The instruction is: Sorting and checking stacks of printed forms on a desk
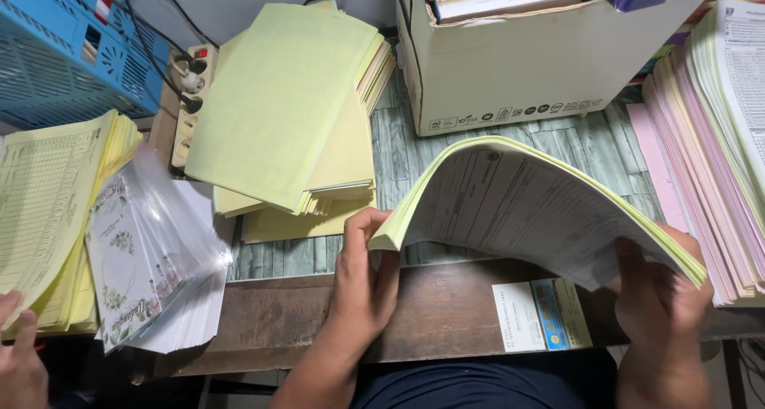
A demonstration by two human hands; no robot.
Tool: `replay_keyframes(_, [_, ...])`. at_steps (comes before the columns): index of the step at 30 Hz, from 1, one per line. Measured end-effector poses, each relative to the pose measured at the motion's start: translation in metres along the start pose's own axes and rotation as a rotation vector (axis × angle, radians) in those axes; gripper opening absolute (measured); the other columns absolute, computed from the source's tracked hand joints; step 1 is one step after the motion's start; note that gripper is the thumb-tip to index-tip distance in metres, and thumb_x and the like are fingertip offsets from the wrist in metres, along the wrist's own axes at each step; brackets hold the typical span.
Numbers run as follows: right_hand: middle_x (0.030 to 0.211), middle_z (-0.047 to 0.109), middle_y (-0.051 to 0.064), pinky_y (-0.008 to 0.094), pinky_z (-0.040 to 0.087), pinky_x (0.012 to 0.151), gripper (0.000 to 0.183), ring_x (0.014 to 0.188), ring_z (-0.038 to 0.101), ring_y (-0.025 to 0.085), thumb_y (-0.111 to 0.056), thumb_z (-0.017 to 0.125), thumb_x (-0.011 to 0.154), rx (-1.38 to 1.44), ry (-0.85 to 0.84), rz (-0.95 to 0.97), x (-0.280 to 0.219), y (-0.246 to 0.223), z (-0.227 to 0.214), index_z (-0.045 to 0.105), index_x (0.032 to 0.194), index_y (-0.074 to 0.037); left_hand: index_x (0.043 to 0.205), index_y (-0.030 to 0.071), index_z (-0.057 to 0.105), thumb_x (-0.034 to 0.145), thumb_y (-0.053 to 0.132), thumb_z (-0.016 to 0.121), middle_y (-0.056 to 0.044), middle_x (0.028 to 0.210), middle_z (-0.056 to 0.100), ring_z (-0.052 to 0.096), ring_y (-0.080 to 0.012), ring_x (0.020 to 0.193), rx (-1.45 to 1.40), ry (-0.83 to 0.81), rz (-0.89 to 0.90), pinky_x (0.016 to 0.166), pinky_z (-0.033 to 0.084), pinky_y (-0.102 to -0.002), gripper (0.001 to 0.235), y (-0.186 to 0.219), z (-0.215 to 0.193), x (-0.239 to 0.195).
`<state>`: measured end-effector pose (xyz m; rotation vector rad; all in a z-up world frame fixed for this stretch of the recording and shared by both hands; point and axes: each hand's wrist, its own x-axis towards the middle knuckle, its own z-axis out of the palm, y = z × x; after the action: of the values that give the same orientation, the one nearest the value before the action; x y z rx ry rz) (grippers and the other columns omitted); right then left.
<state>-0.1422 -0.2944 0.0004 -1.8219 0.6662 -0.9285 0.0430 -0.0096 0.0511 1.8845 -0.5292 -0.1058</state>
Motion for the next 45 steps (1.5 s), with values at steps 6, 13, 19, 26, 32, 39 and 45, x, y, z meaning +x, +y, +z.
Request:
replay_keyframes(6, [0.133, 0.066, 0.008, 0.028, 0.055, 0.121, 0.042, 0.123, 0.065, 0.016, 0.001, 0.066, 0.098, 0.307, 0.061, 0.167, 0.014, -0.004, 0.0, 0.057, 0.139, -0.002, 0.124, 0.01, 0.061, 0.095, 0.026, 0.061, -0.004, 0.117, 0.074, 0.068, -0.0153, 0.11, -0.099, -0.182, -0.301, 0.097, 0.052, -0.033, 0.033, 0.009, -0.032, 0.011])
replay_keyframes(13, [0.12, 0.069, 0.014, 0.042, 0.059, 0.108, 0.021, 0.114, 0.069, 0.027, -0.001, 0.06, 0.098, 0.876, 0.091, 0.376, 0.001, -0.02, 0.037, 0.065, 0.119, -0.003, 0.135, 0.0, 0.049, 0.091, 0.07, 0.049, -0.027, 0.137, 0.057, 0.053, -0.0433, 0.129, -1.541, -0.115, -0.096, 0.104, 0.046, -0.063, 0.082, -0.016, 0.029, -0.023])
replay_keyframes(19, [0.102, 0.048, -0.001, 0.033, 0.033, 0.082, 0.012, 0.096, 0.048, 0.016, -0.005, 0.06, 0.094, 0.812, 0.152, 0.414, -0.037, -0.028, 0.072, 0.051, 0.099, -0.012, 0.155, 0.002, 0.03, 0.093, 0.012, 0.069, -0.019, 0.157, 0.044, 0.045, -0.0274, 0.144, -0.871, 0.385, 0.024, 0.123, 0.032, -0.04, 0.073, 0.043, 0.053, -0.004])
replay_keyframes(26, [0.082, 0.068, 0.008, 0.014, 0.031, 0.031, 0.04, 0.047, 0.05, 0.002, 0.009, 0.069, 0.083, 0.62, -0.325, 0.378, 0.011, -0.002, 0.018, 0.059, 0.114, -0.015, 0.131, 0.004, 0.051, 0.094, 0.01, 0.073, -0.014, 0.127, 0.067, 0.064, -0.0237, 0.121, -0.553, 0.26, 0.208, 0.115, 0.048, -0.036, 0.044, 0.038, 0.005, 0.012])
replay_keyframes(32, [0.128, 0.068, 0.02, 0.041, 0.055, 0.105, 0.058, 0.118, 0.066, 0.03, -0.006, 0.067, 0.083, 0.446, -0.419, 0.289, 0.027, -0.079, 0.041, 0.052, 0.138, 0.0, 0.11, 0.003, 0.067, 0.096, 0.014, 0.069, -0.009, 0.1, 0.073, 0.072, -0.0233, 0.097, -0.39, 0.036, 0.264, 0.085, 0.06, -0.035, 0.018, 0.066, -0.009, 0.026])
replay_keyframes(39, [0.131, 0.059, 0.017, 0.04, 0.054, 0.114, 0.049, 0.126, 0.058, 0.032, 0.006, 0.059, 0.096, 0.295, -0.342, -0.309, 0.013, -0.046, 0.056, 0.041, 0.141, 0.001, 0.111, 0.008, 0.058, 0.098, 0.022, 0.063, -0.012, 0.097, 0.059, 0.063, -0.0266, 0.075, -0.063, 0.182, 0.305, 0.055, 0.051, -0.038, 0.02, 0.07, 0.007, 0.01])
replay_keyframes(45, [0.117, 0.053, 0.021, 0.046, 0.05, 0.101, 0.02, 0.112, 0.057, 0.036, 0.004, 0.056, 0.102, 0.072, -0.212, -0.464, 0.016, -0.088, 0.066, 0.05, 0.121, 0.007, 0.123, 0.002, 0.049, 0.1, 0.024, 0.058, -0.012, 0.097, 0.065, 0.064, -0.0245, 0.081, -0.217, 0.073, 0.14, 0.066, 0.052, -0.038, 0.033, 0.072, 0.014, 0.015])
